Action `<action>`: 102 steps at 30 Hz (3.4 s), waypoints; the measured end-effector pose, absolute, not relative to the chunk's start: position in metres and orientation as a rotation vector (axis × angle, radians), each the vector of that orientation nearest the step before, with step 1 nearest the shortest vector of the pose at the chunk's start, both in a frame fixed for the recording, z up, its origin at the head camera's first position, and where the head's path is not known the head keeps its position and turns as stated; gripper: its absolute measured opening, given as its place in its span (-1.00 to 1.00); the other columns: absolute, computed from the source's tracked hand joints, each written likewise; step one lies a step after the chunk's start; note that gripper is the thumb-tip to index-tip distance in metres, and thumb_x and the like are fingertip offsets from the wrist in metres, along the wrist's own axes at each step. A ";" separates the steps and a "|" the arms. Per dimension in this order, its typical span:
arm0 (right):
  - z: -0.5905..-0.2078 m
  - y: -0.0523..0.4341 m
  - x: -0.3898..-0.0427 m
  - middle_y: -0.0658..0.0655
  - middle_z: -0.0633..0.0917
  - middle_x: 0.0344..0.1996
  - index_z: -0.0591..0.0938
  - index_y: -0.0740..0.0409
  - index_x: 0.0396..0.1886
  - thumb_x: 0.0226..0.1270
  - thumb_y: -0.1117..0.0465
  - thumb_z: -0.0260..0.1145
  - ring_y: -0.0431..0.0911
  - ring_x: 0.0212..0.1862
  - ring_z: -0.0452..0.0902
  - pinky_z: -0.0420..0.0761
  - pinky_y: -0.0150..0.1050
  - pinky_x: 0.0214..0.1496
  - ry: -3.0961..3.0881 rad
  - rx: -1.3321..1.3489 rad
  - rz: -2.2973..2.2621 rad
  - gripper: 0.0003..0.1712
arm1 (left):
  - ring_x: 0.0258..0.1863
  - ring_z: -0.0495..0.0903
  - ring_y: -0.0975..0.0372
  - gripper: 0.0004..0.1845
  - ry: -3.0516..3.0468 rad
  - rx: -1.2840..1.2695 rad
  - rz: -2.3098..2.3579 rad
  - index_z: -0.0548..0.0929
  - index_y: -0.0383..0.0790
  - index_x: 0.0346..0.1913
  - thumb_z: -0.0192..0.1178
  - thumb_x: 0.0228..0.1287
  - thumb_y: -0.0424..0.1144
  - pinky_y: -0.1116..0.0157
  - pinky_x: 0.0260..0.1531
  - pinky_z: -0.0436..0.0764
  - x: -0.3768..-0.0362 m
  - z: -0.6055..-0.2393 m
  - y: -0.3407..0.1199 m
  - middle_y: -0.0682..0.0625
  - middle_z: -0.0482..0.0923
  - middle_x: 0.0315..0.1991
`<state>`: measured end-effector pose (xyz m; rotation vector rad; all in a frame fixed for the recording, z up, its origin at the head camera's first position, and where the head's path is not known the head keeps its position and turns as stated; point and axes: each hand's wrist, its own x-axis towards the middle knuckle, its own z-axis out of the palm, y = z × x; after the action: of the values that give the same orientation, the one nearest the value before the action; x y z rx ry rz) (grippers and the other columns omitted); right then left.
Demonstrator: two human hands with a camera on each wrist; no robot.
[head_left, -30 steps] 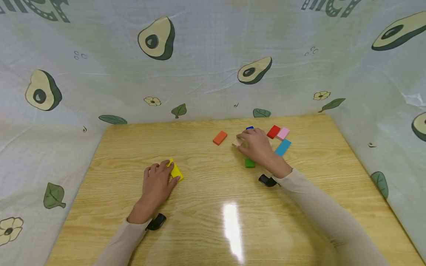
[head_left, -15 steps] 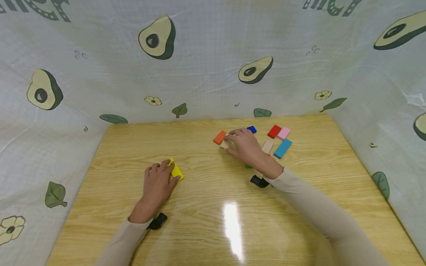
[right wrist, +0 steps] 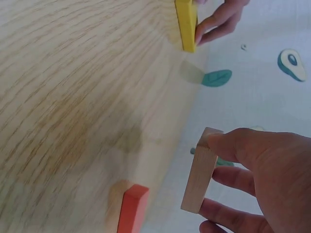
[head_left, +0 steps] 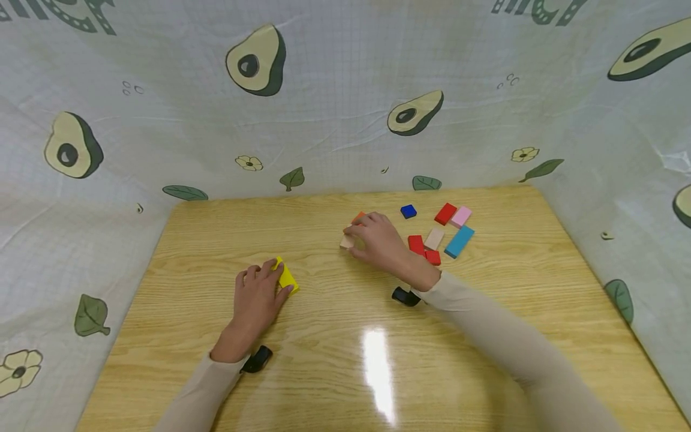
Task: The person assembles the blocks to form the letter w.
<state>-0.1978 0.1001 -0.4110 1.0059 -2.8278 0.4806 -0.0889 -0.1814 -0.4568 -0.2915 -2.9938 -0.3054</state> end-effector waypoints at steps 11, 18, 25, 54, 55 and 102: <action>-0.414 0.075 -0.200 0.18 0.74 0.12 0.80 0.10 0.14 0.39 0.11 0.53 0.13 0.19 0.57 0.48 0.07 0.40 -2.812 1.092 0.440 -0.62 | 0.20 0.50 -0.22 -0.41 -2.982 -0.292 -0.300 0.63 -0.34 0.37 0.42 0.42 -0.06 -0.25 0.28 0.39 -0.088 -0.457 -0.180 -0.25 0.52 0.38; -0.416 0.060 -0.202 0.18 0.75 0.10 0.79 0.11 0.15 0.41 0.12 0.52 0.14 0.19 0.58 0.49 0.03 0.39 -2.779 1.149 0.459 -0.63 | 0.19 0.52 -0.20 -0.40 -2.980 -0.289 -0.256 0.63 -0.33 0.37 0.41 0.42 -0.04 -0.24 0.26 0.43 -0.089 -0.459 -0.179 -0.23 0.53 0.36; -0.418 0.045 -0.205 0.17 0.73 0.14 0.78 0.10 0.18 0.44 0.12 0.50 0.14 0.24 0.56 0.40 0.07 0.48 -2.793 1.188 0.486 -0.63 | 0.16 0.54 -0.19 -0.40 -2.964 -0.290 -0.225 0.64 -0.33 0.36 0.42 0.41 -0.03 -0.22 0.24 0.45 -0.088 -0.459 -0.179 -0.22 0.54 0.35; -0.430 -0.034 -0.231 0.08 0.66 0.34 0.67 0.03 0.35 0.55 -0.02 0.38 0.07 0.43 0.45 0.34 0.00 0.55 -2.908 1.395 0.384 -0.52 | 0.19 0.52 -0.19 -0.41 -2.994 -0.299 -0.174 0.64 -0.32 0.36 0.37 0.45 -0.01 -0.20 0.22 0.47 -0.088 -0.458 -0.178 -0.22 0.55 0.36; -0.430 -0.035 -0.232 0.08 0.65 0.34 0.67 0.03 0.36 0.56 -0.01 0.38 0.06 0.44 0.45 0.35 0.00 0.55 -2.913 1.398 0.377 -0.52 | 0.20 0.51 -0.19 -0.41 -3.001 -0.296 -0.172 0.63 -0.32 0.37 0.36 0.46 -0.01 -0.20 0.23 0.46 -0.088 -0.458 -0.177 -0.22 0.55 0.36; -0.448 -0.063 -0.252 0.05 0.60 0.39 0.61 0.02 0.46 0.71 0.11 0.17 0.05 0.41 0.45 0.47 -0.05 0.45 -2.993 1.423 0.276 -0.56 | 0.17 0.53 -0.14 -0.43 -2.982 -0.284 -0.104 0.64 -0.30 0.37 0.34 0.47 0.00 -0.16 0.22 0.49 -0.089 -0.459 -0.176 -0.19 0.56 0.37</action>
<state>-0.2522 -0.0630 -0.4483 1.4232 -2.9934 0.2758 -0.0890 -0.1762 -0.4586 -0.2841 -2.9817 -0.1037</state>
